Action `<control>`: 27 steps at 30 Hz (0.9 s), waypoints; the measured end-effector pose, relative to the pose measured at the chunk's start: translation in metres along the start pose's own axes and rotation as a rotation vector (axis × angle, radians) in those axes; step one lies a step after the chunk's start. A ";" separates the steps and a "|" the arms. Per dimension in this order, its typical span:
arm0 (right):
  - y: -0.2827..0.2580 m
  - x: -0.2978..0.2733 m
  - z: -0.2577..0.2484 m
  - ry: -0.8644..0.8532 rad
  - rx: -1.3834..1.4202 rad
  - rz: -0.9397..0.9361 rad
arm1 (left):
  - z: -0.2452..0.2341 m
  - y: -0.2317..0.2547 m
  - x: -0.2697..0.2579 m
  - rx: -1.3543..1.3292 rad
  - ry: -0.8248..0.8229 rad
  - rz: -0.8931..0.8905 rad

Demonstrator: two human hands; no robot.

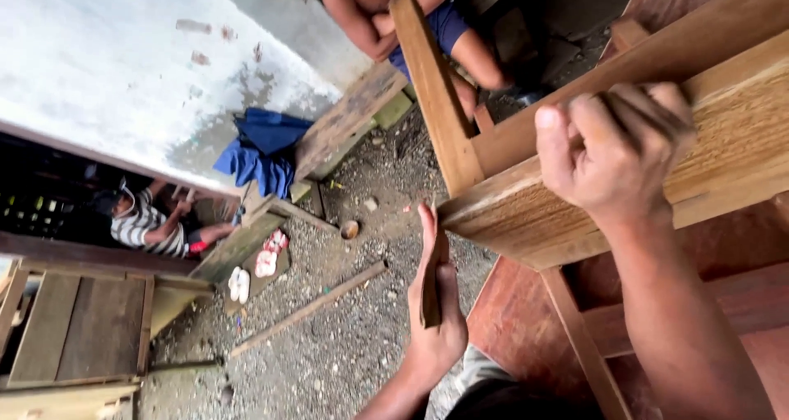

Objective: Sanding the wooden legs and frame of a chair using sandpaper to smooth the surface.

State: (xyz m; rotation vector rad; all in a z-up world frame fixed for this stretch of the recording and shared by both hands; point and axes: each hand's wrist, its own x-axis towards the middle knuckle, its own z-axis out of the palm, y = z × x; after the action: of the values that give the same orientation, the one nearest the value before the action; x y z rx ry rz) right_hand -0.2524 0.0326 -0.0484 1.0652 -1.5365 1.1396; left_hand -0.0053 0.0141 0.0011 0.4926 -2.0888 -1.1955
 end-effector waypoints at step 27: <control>0.011 0.003 -0.010 -0.055 0.025 0.061 | 0.002 -0.018 0.016 0.125 -0.032 0.054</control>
State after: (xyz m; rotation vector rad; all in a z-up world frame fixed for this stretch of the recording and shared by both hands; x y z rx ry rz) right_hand -0.2617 0.0439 -0.0456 1.0807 -1.6117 1.1826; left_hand -0.0178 -0.0041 -0.0094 0.4734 -2.1997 -1.0524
